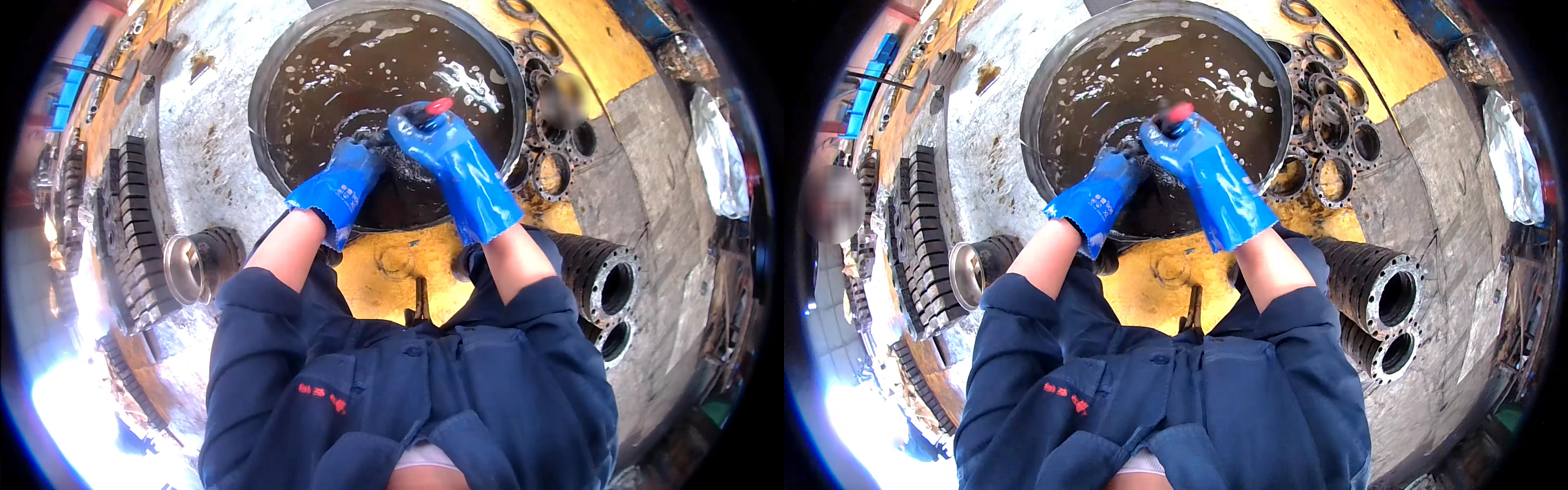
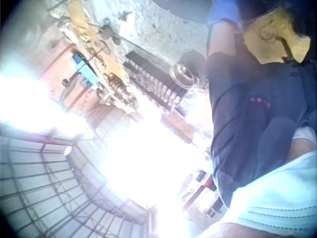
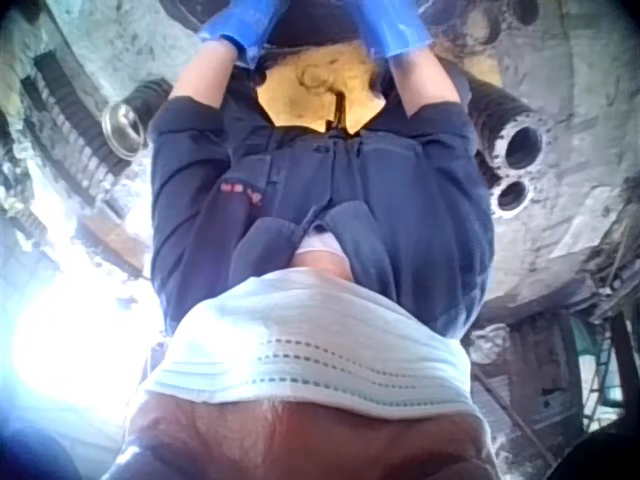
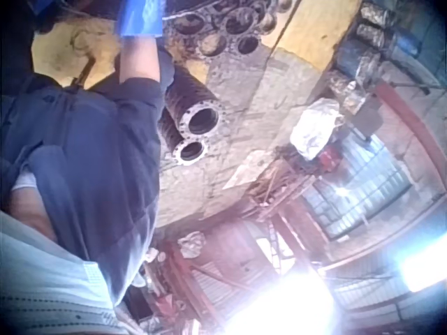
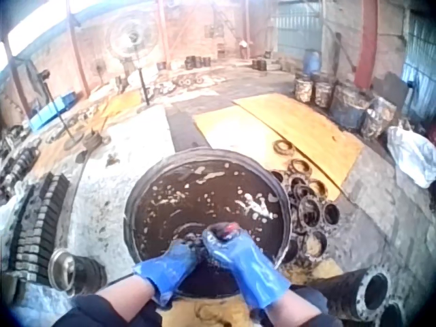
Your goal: The person cleans circular metal flanges and bearings by scrubbing them with a brush inside a bowl of dark liquid.
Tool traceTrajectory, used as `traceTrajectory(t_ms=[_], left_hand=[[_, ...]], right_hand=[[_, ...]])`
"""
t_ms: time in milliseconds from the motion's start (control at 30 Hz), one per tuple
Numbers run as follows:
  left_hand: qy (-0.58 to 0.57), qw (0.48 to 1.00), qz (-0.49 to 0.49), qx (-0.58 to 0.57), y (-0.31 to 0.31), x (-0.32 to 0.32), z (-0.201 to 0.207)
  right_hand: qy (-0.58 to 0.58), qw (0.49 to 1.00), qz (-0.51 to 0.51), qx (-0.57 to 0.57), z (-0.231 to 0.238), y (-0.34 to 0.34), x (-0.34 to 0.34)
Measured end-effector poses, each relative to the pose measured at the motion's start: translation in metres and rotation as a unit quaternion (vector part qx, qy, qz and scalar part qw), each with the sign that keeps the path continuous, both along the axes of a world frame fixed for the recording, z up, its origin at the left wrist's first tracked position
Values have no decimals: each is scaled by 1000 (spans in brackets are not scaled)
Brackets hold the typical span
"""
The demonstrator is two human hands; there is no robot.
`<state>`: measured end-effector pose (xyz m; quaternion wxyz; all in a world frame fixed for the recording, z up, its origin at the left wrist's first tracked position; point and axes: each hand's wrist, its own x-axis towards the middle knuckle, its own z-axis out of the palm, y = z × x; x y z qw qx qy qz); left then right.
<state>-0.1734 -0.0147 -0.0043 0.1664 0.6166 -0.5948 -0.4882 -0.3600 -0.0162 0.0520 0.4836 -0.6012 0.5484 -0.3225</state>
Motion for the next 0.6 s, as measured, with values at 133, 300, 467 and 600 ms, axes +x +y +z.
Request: traceTrajectory(t_ms=[133,300,467,600], left_hand=[[29,989,-57,-132,-5,33,-53],[-308,930,-196,-53,-8,0,0],[-61,983,-99,-144,-7,39,-30],[-270,921,-248,-132,-2,28,21]], right_hand=[[-235,968,84,4,32,34,36],[-11,995,43,-87,15,11,2],[-263,962,62,-24,38,37,33],[-132,986,71,-72,21,37,24]])
